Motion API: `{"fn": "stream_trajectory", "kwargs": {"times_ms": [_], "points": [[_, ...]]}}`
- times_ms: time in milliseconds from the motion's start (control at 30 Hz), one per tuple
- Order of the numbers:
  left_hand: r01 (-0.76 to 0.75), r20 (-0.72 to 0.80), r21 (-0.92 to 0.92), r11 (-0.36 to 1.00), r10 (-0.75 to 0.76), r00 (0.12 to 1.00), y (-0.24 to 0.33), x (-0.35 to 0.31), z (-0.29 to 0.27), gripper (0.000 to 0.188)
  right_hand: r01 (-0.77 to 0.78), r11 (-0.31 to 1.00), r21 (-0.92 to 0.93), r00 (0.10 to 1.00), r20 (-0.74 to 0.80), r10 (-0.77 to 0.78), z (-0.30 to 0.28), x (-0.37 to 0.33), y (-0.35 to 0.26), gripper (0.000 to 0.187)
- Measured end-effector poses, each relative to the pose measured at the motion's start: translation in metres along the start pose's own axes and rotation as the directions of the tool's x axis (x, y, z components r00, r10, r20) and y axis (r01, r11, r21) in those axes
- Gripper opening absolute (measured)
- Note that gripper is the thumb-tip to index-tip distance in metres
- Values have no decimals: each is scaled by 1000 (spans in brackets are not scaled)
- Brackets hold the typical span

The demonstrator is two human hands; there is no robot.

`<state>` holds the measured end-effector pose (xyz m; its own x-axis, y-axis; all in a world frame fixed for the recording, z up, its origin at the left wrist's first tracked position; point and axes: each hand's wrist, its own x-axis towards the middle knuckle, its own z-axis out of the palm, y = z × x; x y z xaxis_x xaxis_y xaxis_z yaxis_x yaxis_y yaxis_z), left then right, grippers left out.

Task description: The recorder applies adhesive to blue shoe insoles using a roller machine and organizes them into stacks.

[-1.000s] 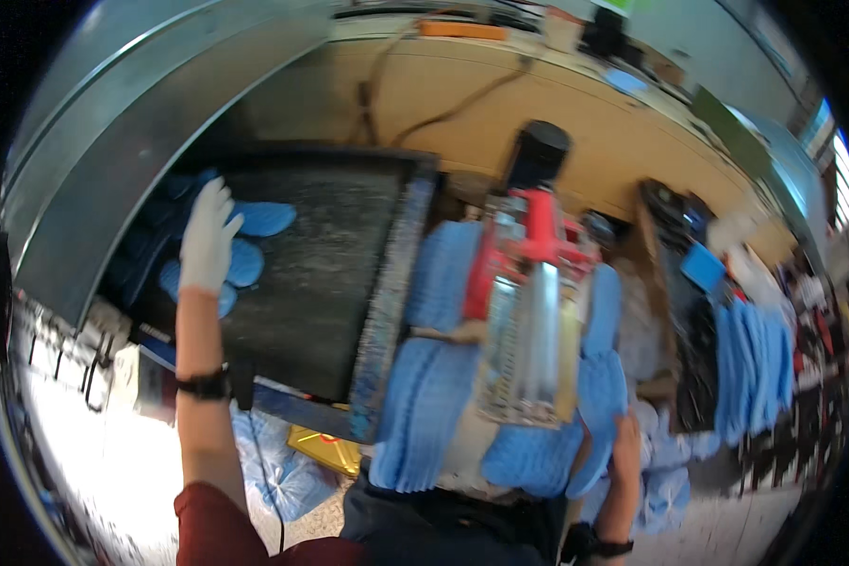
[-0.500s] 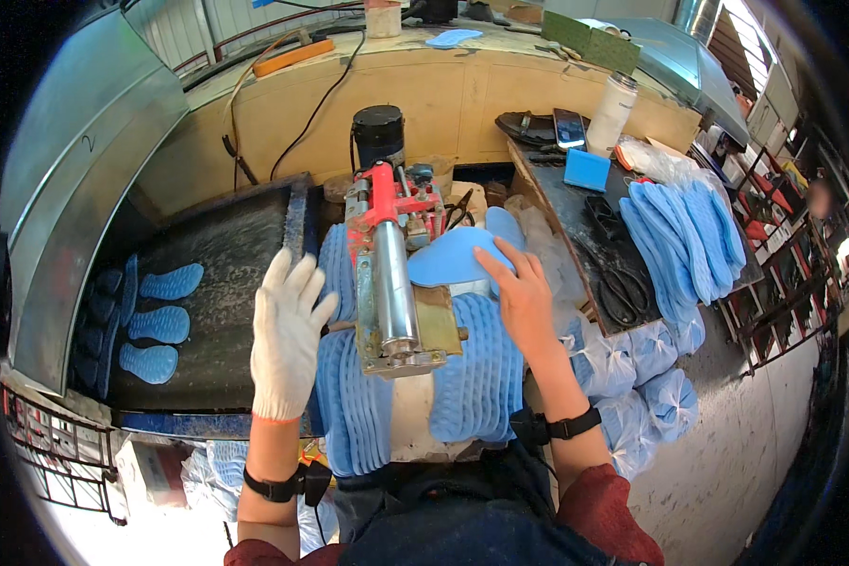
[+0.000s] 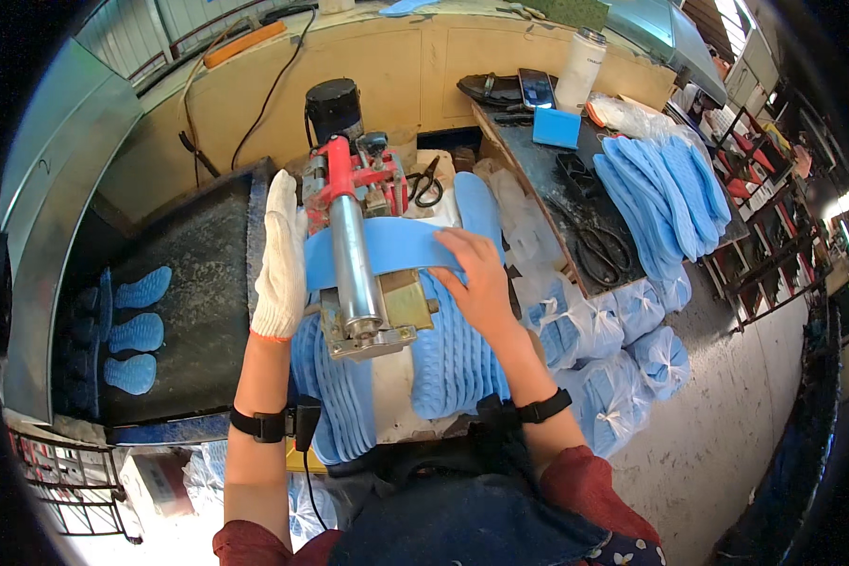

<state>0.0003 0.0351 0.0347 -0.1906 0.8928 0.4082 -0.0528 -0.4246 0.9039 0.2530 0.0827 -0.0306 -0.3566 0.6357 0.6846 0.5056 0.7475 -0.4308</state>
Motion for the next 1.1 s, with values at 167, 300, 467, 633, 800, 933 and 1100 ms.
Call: {"fn": "stream_trajectory", "kwargs": {"times_ms": [167, 300, 467, 633, 800, 933, 1100], "points": [[66, -41, 67, 996, -63, 997, -33, -15, -23, 79, -459, 888, 40, 865, 247, 436, 31, -60, 10, 55], [223, -102, 32, 974, -219, 970, -50, -38, -37, 82, -188, 931, -312, 930, 247, 270, 60, -102, 5, 49], [182, 15, 157, 971, -187, 982, -42, -79, -52, 67, 33, 973, -230, 896, 438, 73, 76, -105, 14, 40], [397, 117, -343, 851, -381, 917, -26, -114, -57, 71, 99, 968, -229, 910, 415, 5, 74, -103, 24, 41], [527, 226, -478, 703, -481, 847, -3, -129, -78, 66, 123, 955, -271, 888, 459, 16, 70, -100, 23, 44], [523, 267, -666, 532, -484, 833, 22, -131, -104, 62, 183, 917, -354, 860, 510, 25, 66, -102, 23, 47], [109, -191, -759, 642, -380, 905, 22, -81, -199, 58, 155, 935, -321, 827, 560, 55, 64, -106, 27, 43]]}}
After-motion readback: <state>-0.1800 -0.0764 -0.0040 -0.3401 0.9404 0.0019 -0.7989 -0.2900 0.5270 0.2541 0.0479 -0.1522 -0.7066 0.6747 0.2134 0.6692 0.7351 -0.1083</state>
